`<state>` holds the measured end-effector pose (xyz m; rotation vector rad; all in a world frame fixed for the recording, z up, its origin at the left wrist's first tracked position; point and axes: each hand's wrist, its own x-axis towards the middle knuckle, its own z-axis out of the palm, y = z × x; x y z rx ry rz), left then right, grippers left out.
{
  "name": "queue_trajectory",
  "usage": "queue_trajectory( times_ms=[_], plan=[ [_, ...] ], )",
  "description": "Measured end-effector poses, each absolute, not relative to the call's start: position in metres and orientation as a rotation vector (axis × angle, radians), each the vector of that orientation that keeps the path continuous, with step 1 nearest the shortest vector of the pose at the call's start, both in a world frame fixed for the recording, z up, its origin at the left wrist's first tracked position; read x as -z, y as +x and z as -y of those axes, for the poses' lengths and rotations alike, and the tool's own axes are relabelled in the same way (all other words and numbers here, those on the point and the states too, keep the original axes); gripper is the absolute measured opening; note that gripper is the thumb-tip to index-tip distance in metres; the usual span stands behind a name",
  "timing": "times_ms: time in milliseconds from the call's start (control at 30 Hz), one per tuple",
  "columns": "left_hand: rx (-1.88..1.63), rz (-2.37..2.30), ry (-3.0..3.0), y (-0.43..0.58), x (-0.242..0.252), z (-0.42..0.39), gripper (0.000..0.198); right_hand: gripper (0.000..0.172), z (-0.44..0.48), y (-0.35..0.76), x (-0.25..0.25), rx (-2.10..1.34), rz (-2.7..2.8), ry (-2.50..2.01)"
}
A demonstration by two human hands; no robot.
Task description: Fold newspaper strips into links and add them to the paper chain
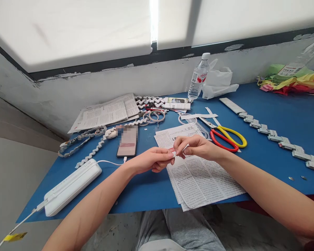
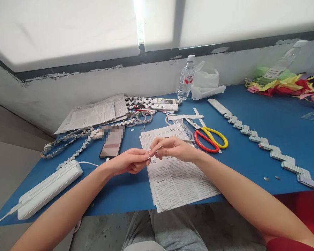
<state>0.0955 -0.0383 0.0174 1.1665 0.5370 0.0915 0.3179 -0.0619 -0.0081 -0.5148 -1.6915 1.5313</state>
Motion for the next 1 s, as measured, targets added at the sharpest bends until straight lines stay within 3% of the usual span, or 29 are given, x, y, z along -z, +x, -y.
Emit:
queue_trajectory(
  times_ms=[167,333,533,733,1000],
  plan=[
    [-0.06,-0.517,1.252,0.095,-0.018,0.04,0.028,0.008,0.063,0.315,0.011,-1.604,1.62,-0.533],
    [-0.014,-0.597,1.461,0.096,-0.019,0.041,0.031,0.028,0.066,0.314,0.001,-1.672,1.724,-0.904],
    [0.007,-0.709,1.698,0.095,-0.019,0.039,0.033,0.019,0.063,0.314,0.0,-1.408,1.923,-1.113],
    [-0.08,-0.695,1.806,0.096,-0.015,0.042,0.03,0.015,0.068,0.305,0.005,-1.623,1.78,-1.181],
    [-0.183,-0.723,2.03,0.097,-0.013,0.043,0.03,0.022,0.071,0.301,0.004,-1.527,1.683,-1.169]
  ],
)
